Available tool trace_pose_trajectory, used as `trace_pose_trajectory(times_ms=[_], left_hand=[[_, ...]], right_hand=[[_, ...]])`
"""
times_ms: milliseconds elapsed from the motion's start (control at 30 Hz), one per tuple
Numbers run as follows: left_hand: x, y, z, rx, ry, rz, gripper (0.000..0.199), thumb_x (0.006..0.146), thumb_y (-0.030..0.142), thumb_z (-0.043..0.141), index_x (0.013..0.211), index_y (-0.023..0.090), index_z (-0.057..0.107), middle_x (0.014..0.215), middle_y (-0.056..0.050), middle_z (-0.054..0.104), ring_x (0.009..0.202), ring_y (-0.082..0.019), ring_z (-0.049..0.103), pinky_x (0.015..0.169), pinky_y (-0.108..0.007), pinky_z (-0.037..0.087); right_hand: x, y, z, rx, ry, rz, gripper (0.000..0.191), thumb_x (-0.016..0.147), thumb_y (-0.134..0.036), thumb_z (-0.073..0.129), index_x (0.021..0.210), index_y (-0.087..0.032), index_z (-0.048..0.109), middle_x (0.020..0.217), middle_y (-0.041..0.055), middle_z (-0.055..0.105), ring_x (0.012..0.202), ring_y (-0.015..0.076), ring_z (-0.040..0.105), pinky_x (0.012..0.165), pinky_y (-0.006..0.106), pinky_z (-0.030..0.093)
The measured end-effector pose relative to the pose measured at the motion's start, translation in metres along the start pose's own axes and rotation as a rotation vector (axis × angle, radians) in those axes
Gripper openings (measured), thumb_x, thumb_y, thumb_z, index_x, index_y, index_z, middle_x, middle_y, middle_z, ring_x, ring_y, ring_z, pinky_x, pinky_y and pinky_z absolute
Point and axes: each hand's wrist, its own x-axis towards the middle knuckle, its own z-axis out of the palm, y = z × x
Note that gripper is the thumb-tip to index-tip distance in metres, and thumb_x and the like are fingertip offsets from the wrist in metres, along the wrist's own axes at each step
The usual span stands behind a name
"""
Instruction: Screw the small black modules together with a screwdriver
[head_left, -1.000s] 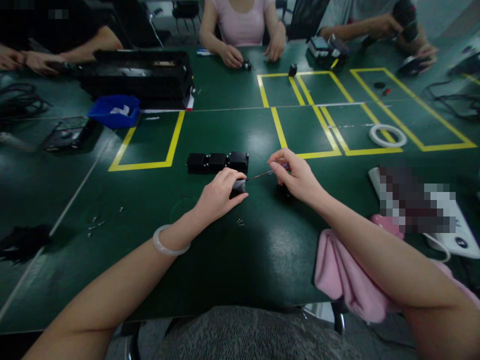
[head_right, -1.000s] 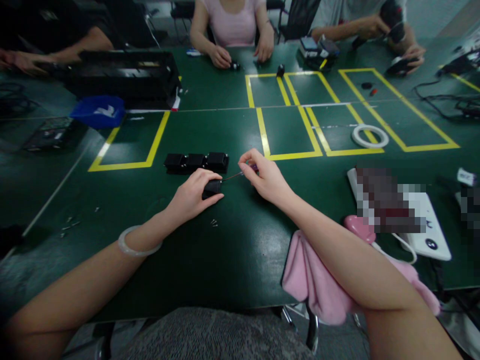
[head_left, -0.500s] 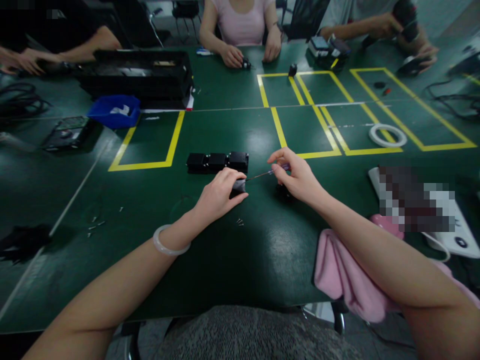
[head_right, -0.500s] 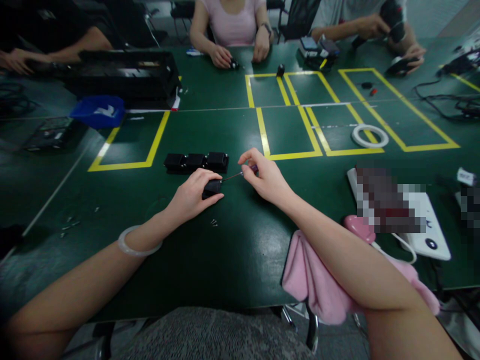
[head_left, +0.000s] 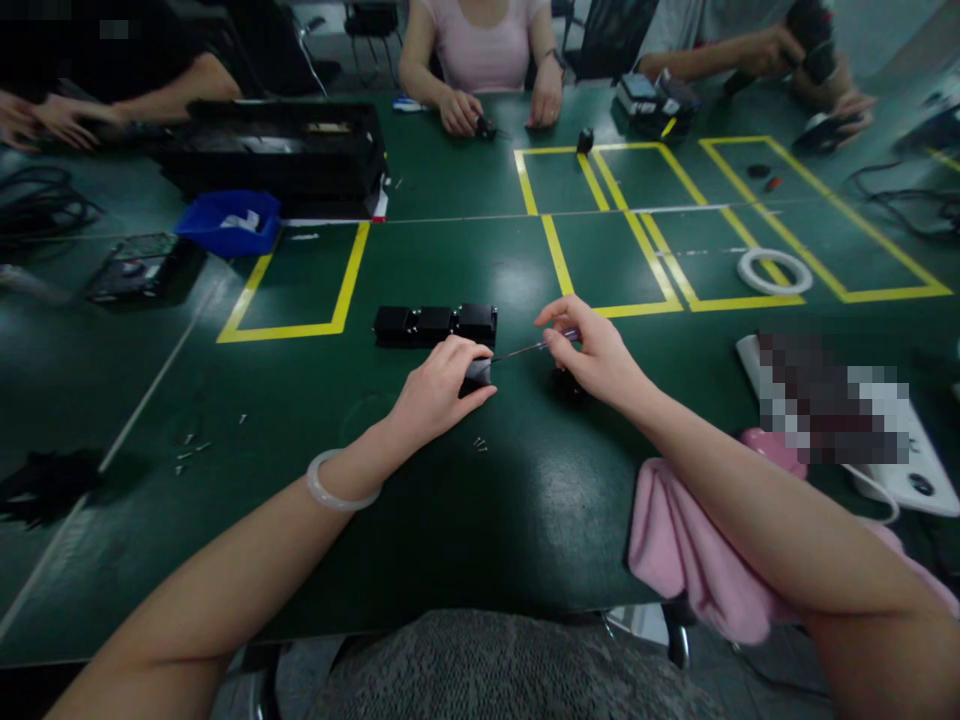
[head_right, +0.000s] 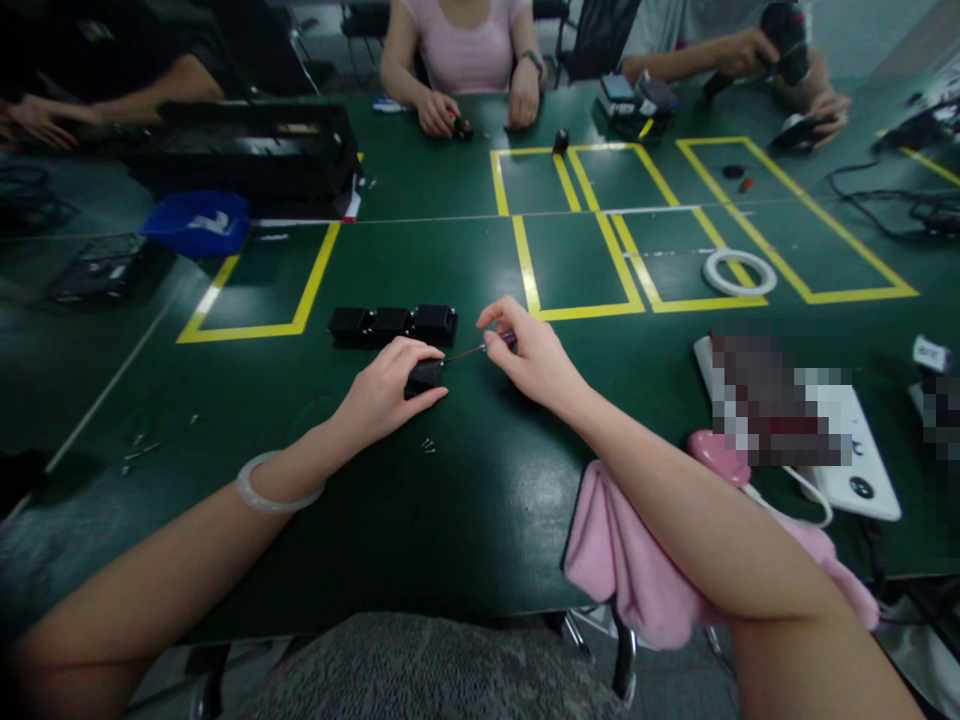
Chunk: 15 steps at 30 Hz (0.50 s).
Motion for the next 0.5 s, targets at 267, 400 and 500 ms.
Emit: trace_pose_trajectory(times_ms=[267,400,500], left_hand=[[-0.0002,-0.0002,0.0004,-0.017,0.002,-0.012,0.039,0.095,0.025,0.075,0.129,0.022,0.058,0.126,-0.011,0.065,0.123,-0.031,0.065,0.101,-0.047,0.059],[-0.0002,-0.0005,0.0006,-0.007,0.000,-0.002,0.039,0.096,0.026,0.075,0.130,0.020,0.057,0.127,-0.012,0.066,0.122,-0.031,0.065,0.101,-0.048,0.059],[-0.0001,0.0000,0.0001,-0.007,-0.006,-0.007,0.039,0.096,0.026,0.075,0.130,0.020,0.057,0.127,-0.012,0.065,0.123,-0.032,0.065,0.102,-0.049,0.059]], right_hand=[[0.0006,-0.0022,-0.0008,-0.016,0.007,-0.009,0.014,0.091,-0.023,0.058,0.105,-0.024,0.058,0.076,-0.0034,0.057,0.069,0.0161,0.059,0.071,0.034,0.044],[0.0011,-0.0023,-0.0003,0.003,0.006,0.002,0.012,0.093,-0.026,0.059,0.104,-0.023,0.057,0.076,-0.0033,0.057,0.070,0.0161,0.059,0.072,0.034,0.045],[0.0011,-0.0036,0.0001,0.014,0.005,0.030,0.012,0.098,-0.034,0.060,0.102,-0.024,0.057,0.074,-0.0037,0.056,0.068,0.0157,0.057,0.070,0.033,0.043]])
